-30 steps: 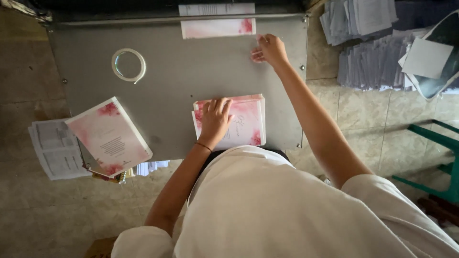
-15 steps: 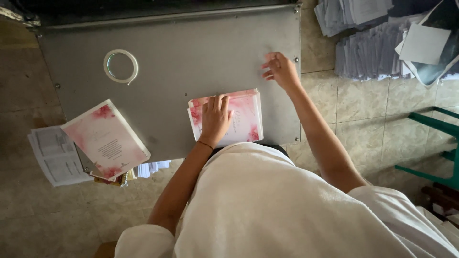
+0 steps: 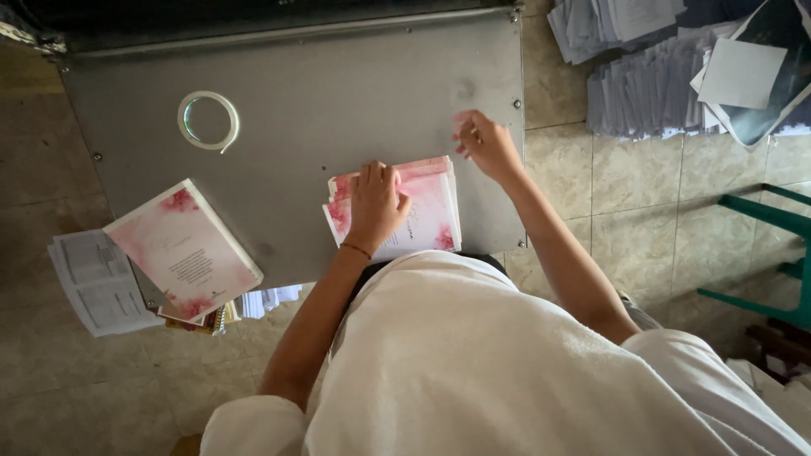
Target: Picking up, aligning, and stacking printed cards on a metal work surface.
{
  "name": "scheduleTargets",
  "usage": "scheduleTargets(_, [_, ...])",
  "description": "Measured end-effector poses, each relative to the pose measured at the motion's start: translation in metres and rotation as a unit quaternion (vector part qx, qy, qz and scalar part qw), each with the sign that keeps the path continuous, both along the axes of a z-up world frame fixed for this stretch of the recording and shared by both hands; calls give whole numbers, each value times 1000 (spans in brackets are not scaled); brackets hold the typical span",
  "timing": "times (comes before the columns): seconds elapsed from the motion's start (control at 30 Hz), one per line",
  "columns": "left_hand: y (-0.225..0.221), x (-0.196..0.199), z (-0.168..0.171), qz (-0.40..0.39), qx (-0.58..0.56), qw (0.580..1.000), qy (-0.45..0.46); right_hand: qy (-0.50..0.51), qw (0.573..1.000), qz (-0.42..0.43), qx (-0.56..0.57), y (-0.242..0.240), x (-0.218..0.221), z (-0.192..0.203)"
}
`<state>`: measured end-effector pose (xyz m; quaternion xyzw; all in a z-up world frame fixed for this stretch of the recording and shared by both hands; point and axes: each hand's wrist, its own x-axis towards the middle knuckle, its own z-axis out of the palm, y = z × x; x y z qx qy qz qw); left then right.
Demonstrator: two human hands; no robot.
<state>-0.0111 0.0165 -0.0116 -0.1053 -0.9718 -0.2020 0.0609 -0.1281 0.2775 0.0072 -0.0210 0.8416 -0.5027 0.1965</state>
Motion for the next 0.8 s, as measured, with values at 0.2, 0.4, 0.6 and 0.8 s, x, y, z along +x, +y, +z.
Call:
scheduleTargets(0.2, [-19, -14, -3, -10, 106, 982, -154, -47, 997, 62, 15, 14, 48, -3])
scheduleTargets(0.4, [-53, -83, 1, 62, 119, 990, -44, -249, 938, -29, -237, 10, 70, -34])
scheduleTargets(0.6, [-39, -89, 87, 68, 75, 992, 75, -239, 934, -141, -227, -2, 7, -114])
scheduleTargets(0.8, [-34, -26, 15, 14, 28, 999, 20, -181, 942, -184, -212, -69, -67, -55])
